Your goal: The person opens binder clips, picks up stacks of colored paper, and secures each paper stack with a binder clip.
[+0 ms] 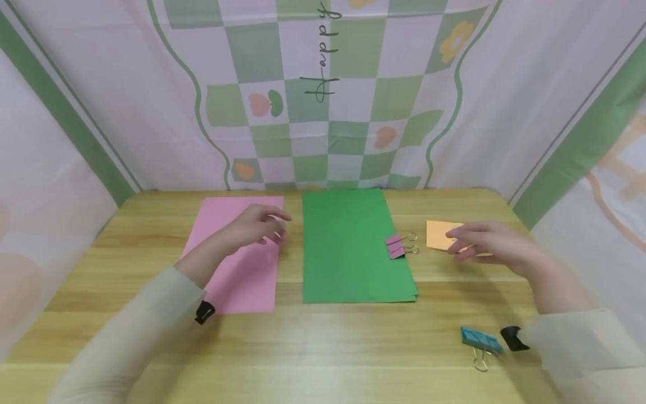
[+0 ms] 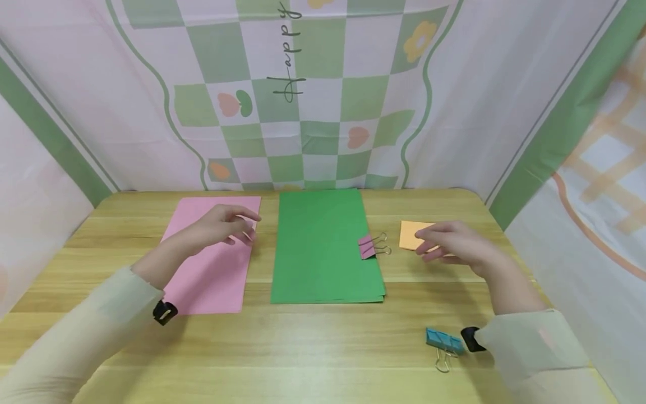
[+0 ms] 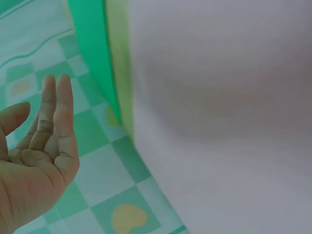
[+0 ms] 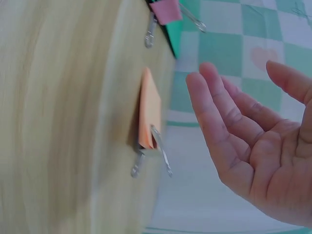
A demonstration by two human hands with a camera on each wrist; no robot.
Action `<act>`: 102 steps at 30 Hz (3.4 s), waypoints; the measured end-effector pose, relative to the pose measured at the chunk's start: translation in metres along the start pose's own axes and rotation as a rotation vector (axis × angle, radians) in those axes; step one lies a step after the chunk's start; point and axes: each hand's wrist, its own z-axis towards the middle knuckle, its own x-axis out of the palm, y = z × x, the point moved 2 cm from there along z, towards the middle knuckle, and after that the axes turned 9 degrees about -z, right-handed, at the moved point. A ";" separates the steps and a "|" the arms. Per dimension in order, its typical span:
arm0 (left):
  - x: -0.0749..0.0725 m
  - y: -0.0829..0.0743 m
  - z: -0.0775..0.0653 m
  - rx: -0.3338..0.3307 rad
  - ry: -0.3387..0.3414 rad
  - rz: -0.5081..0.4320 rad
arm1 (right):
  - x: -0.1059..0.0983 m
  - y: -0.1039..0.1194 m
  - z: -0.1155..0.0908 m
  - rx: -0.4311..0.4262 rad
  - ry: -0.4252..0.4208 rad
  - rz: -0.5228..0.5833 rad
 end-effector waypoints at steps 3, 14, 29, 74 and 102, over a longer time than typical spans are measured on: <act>-0.002 -0.006 -0.011 0.025 0.010 -0.009 | -0.005 -0.001 -0.009 -0.019 -0.045 -0.024; -0.021 -0.003 -0.041 0.165 0.000 0.111 | -0.016 -0.003 -0.039 -0.097 -0.188 -0.105; -0.046 0.032 -0.096 0.219 0.044 0.652 | -0.011 -0.031 -0.064 -0.199 -0.332 -0.051; -0.053 0.100 -0.119 0.100 0.009 0.796 | 0.058 -0.065 -0.080 -0.509 -0.021 -0.369; -0.051 0.107 -0.120 0.113 0.009 0.741 | 0.068 -0.061 -0.078 -0.519 0.252 -0.203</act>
